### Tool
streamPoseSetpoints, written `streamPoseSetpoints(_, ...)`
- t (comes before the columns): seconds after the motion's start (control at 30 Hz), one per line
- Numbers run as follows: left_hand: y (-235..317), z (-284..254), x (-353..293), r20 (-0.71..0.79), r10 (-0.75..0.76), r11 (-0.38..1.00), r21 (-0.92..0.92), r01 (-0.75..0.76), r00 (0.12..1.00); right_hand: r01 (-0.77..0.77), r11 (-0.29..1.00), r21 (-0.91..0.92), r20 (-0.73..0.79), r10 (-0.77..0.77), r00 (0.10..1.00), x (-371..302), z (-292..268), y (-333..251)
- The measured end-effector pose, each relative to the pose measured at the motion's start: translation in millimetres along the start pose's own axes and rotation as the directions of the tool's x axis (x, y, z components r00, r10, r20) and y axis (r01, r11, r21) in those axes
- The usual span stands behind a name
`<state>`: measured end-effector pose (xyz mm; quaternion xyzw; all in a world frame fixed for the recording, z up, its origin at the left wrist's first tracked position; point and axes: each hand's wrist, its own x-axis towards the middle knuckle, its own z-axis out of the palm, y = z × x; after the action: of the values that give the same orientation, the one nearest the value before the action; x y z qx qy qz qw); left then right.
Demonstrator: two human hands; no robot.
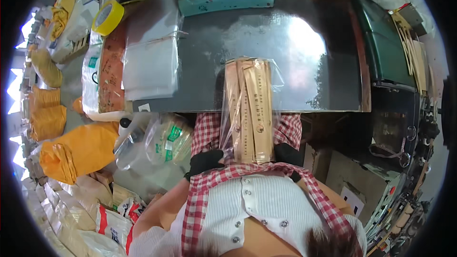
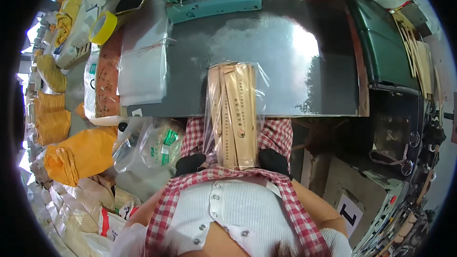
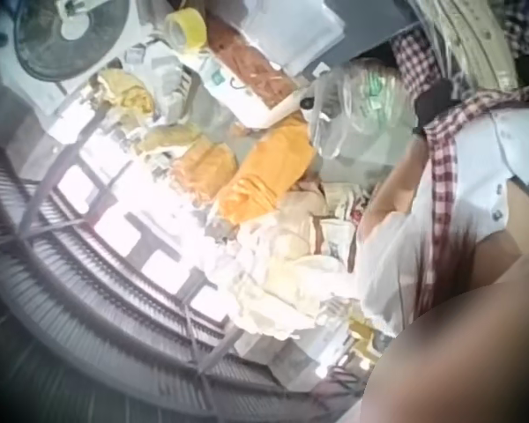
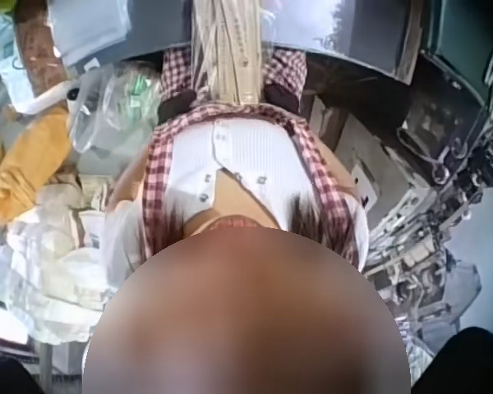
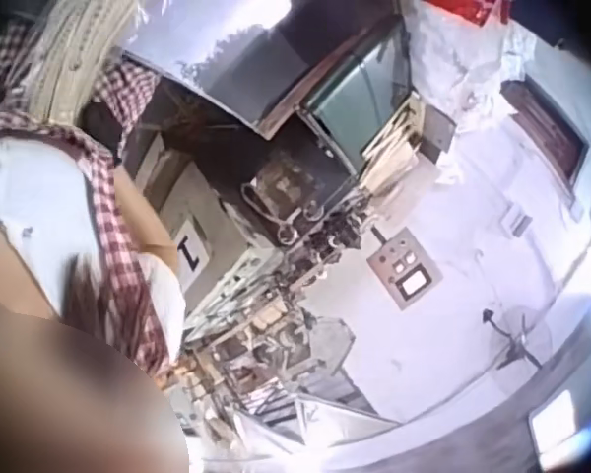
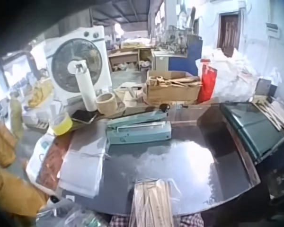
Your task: Gathering wooden sticks from a production machine and packing them into plastic bags.
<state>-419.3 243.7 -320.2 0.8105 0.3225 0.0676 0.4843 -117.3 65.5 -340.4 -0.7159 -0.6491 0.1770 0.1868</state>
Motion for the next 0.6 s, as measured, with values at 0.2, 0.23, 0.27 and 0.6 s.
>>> streamPoseSetpoints(0.2,219.6,-161.4,115.2,-0.357,0.567,0.773,0.542,-0.33,0.742,0.074,0.918,-0.39,-0.558,-0.3,0.774,156.9,-247.9,-81.4)
streamPoseSetpoints(0.23,263.7,-179.9,131.7,-0.456,0.577,0.814,0.395,-0.427,0.678,0.109,0.984,-0.144,-0.636,-0.177,0.751,174.6,-287.2,-96.4)
streamPoseSetpoints(0.27,275.7,-201.7,148.2,-0.409,0.536,0.843,0.311,-0.44,0.738,0.05,0.979,-0.197,-0.615,-0.163,0.772,184.9,-315.6,-100.5)
streamPoseSetpoints(0.6,298.2,-261.4,188.6,-0.173,0.62,0.783,0.189,-0.592,0.765,0.014,0.901,-0.433,-0.486,-0.246,0.839,209.5,-388.8,-100.2)
